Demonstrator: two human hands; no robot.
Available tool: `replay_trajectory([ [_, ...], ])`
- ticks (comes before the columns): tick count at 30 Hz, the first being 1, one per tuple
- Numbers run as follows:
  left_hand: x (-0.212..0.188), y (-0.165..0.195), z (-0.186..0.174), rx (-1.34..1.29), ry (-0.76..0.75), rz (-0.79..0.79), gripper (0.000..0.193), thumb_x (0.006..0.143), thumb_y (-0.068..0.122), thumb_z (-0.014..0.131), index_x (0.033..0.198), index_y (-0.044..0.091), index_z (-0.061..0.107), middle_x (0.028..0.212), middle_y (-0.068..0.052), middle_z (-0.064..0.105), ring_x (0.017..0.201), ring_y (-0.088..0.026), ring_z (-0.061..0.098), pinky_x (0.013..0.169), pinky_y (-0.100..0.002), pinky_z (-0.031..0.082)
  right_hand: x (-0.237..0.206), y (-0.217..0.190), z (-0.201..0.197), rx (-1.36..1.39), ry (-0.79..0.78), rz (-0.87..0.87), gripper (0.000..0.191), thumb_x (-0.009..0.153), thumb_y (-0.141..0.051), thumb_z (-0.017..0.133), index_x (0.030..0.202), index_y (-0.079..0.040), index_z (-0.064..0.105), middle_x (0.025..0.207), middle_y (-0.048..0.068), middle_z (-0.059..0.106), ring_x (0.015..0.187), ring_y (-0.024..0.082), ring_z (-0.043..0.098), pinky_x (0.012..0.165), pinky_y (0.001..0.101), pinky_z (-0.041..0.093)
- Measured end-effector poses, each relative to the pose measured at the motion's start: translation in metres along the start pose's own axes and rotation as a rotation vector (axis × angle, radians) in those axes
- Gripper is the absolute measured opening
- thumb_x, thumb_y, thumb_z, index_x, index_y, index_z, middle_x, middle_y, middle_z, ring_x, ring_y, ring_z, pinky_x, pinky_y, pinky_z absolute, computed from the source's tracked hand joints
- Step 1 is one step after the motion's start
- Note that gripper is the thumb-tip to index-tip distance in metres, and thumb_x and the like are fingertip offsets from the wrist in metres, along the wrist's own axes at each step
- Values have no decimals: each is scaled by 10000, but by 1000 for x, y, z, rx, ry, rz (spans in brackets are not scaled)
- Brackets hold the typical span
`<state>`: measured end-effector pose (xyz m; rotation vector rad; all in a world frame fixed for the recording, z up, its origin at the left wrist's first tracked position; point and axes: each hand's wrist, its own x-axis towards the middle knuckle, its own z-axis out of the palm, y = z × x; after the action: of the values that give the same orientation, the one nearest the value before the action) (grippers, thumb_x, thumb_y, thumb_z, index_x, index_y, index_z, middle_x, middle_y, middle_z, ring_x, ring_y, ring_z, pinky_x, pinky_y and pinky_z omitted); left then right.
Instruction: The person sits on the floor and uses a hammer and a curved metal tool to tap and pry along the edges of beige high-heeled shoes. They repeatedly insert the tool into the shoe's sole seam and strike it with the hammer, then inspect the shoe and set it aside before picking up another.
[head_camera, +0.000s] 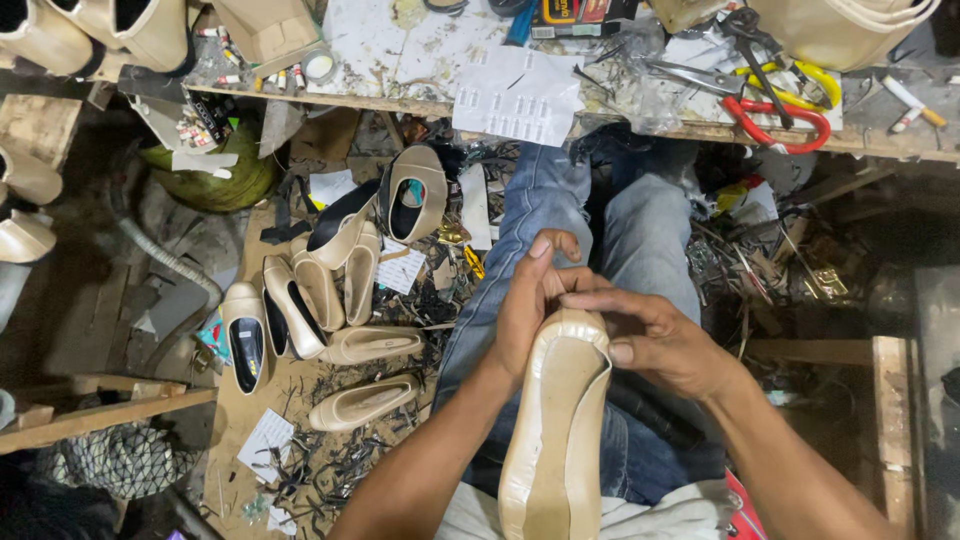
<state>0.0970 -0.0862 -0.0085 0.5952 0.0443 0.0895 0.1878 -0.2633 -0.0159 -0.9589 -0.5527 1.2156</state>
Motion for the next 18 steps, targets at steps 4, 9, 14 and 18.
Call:
replay_trajectory([
  [4,0,-2,-3,23,134,-60,376,1089,485,364,1177,123,412,841,-148,652,637,-155,589,578,-274,470,-5,1,13,-73,89,0,667,899,-247,771,1454,37,535,1473,195,501,1356,309,519,1158,474,405],
  [9,0,5,-11,30,90,11,404,1074,503,387,1156,110,421,731,-128,600,617,-183,572,582,-300,466,-5,2,61,-388,213,-67,663,1017,-382,460,1572,-31,366,1619,142,383,1510,262,344,1213,380,252],
  [14,-7,7,-15,66,162,39,405,1081,507,408,1165,111,422,649,-86,534,579,-171,545,541,-294,436,-3,23,110,-611,511,-256,586,1106,-341,271,1565,17,328,1633,192,377,1555,287,313,1249,374,206],
  [18,-11,2,-19,78,180,20,403,1082,508,425,1189,119,430,641,-82,545,522,-159,523,489,-286,407,-10,35,121,-633,538,-195,627,1087,-332,302,1600,9,184,1649,210,305,1546,302,283,1221,367,213],
])
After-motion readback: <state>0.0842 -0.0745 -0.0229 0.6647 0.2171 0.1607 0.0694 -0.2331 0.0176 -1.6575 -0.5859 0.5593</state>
